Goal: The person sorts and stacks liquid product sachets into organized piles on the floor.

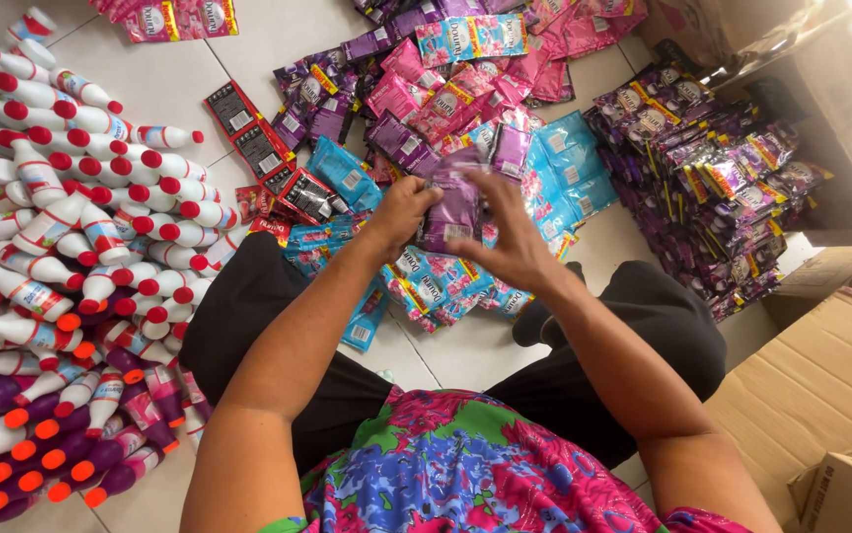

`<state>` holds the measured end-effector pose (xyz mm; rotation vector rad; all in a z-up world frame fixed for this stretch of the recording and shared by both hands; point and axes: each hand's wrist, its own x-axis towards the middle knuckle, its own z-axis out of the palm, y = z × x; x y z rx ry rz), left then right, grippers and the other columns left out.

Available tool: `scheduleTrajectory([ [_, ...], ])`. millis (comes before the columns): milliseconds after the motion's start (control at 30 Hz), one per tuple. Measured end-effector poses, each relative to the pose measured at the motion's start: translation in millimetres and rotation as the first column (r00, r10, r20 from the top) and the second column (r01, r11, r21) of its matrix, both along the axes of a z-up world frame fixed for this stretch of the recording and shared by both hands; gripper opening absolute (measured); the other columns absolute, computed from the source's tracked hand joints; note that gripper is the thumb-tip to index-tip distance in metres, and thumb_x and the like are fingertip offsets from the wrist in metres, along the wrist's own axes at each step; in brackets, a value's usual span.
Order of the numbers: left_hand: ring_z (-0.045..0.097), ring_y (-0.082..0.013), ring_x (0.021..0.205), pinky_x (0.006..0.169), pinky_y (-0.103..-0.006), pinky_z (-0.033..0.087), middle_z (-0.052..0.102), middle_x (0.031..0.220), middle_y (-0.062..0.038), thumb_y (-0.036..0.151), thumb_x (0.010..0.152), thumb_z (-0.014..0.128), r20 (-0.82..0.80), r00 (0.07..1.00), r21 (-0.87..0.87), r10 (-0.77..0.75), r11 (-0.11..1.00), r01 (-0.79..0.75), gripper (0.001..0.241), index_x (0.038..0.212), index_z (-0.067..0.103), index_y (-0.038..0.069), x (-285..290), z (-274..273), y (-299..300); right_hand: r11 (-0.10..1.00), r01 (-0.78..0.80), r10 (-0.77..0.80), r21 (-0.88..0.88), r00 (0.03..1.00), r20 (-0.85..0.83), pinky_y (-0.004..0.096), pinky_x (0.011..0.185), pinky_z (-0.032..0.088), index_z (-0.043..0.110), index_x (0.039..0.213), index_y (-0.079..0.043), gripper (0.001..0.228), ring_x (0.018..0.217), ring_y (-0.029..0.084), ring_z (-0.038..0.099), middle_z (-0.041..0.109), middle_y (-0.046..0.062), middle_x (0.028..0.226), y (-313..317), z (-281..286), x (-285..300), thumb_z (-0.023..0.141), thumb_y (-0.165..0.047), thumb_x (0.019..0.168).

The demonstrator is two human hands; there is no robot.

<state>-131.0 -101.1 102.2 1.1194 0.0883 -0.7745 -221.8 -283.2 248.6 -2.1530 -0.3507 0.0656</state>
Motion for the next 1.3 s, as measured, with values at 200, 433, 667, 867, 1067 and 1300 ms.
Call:
scheduleTrajectory([
  [200, 0.067, -0.0137, 0.079, 0.070, -0.0323, 0.056, 0.071, 0.090, -0.010, 0.024, 0.094, 0.074, 0.534, 0.830, 0.461, -0.163, 0.878, -0.125, 0.035, 0.110, 0.061, -0.004, -17.4, -3.6, -6.4, 0.776, 0.489, -0.027, 0.399, 0.657, -0.753, 0.050, 0.102, 0.043, 0.043, 0.150, -0.018, 0.084, 0.128, 0.030, 0.052, 0.050, 0.010, 0.145, 1.2, -47.4, 15.2, 0.060, -0.066, 0.083],
  [433, 0.071, -0.0199, 0.090, 0.079, -0.0342, 0.056, 0.072, 0.099, -0.009, 0.040, 0.090, 0.075, 0.394, 0.716, 0.578, -0.576, 0.761, 0.295, 0.059, 0.128, 0.056, 0.000, -40.0, 84.6, -3.9, 0.534, 0.632, 0.194, 0.561, 0.554, -0.810, 0.035, 0.069, 0.058, 0.063, 0.115, -0.002, 0.039, 0.084, 0.021, 0.070, 0.068, 0.011, 0.103, -14.9, -111.5, 19.8, 0.068, -0.038, 0.101],
  [667, 0.064, -0.0432, 0.111, 0.093, -0.0469, 0.051, 0.064, 0.124, -0.027, 0.049, 0.097, 0.074, 0.734, 0.264, 0.558, -0.626, 0.777, 0.290, 0.060, 0.134, 0.060, 0.003, -61.8, 63.5, -0.6, 0.552, 0.547, 0.156, 0.629, 0.674, -0.722, 0.033, 0.073, 0.062, 0.067, 0.113, -0.002, 0.020, 0.083, 0.019, 0.073, 0.075, 0.012, 0.101, -11.8, -86.1, 31.6, 0.070, -0.013, 0.096],
  [867, 0.077, -0.0215, 0.090, 0.083, -0.0355, 0.058, 0.079, 0.099, -0.009, 0.042, 0.092, 0.071, 0.479, 0.622, 0.664, -0.619, 0.719, 0.205, 0.036, 0.115, 0.075, 0.015, -25.5, 154.9, 32.9, 0.684, 0.230, 0.104, 0.692, 0.909, -0.404, 0.031, 0.096, 0.057, 0.069, 0.122, -0.001, 0.024, 0.103, 0.013, 0.070, 0.075, 0.006, 0.112, -28.3, -47.6, 36.9, 0.069, -0.007, 0.099],
  [1067, 0.070, -0.0184, 0.080, 0.072, -0.0334, 0.057, 0.067, 0.096, -0.008, 0.022, 0.083, 0.084, 0.792, 0.530, 0.480, -0.303, 0.845, -0.234, 0.034, 0.112, 0.069, 0.012, -22.4, 177.0, 28.8, 0.706, 0.197, 0.022, 0.681, 0.954, -0.298, 0.030, 0.096, 0.054, 0.072, 0.119, 0.000, 0.020, 0.102, 0.011, 0.068, 0.075, 0.006, 0.111, -43.5, -47.1, 39.7, 0.072, -0.007, 0.101],
  [1300, 0.067, -0.0269, 0.095, 0.083, -0.0406, 0.055, 0.068, 0.101, -0.003, 0.022, 0.091, 0.080, 0.952, 0.097, 0.302, -0.291, 0.834, -0.462, 0.020, 0.108, 0.072, 0.016, -17.5, 145.7, 20.5, 0.699, 0.203, -0.001, 0.686, 0.959, -0.283, 0.029, 0.094, 0.055, 0.073, 0.117, 0.001, 0.017, 0.100, 0.010, 0.068, 0.075, 0.005, 0.108, -45.9, -42.3, 32.0, 0.070, -0.007, 0.103],
])
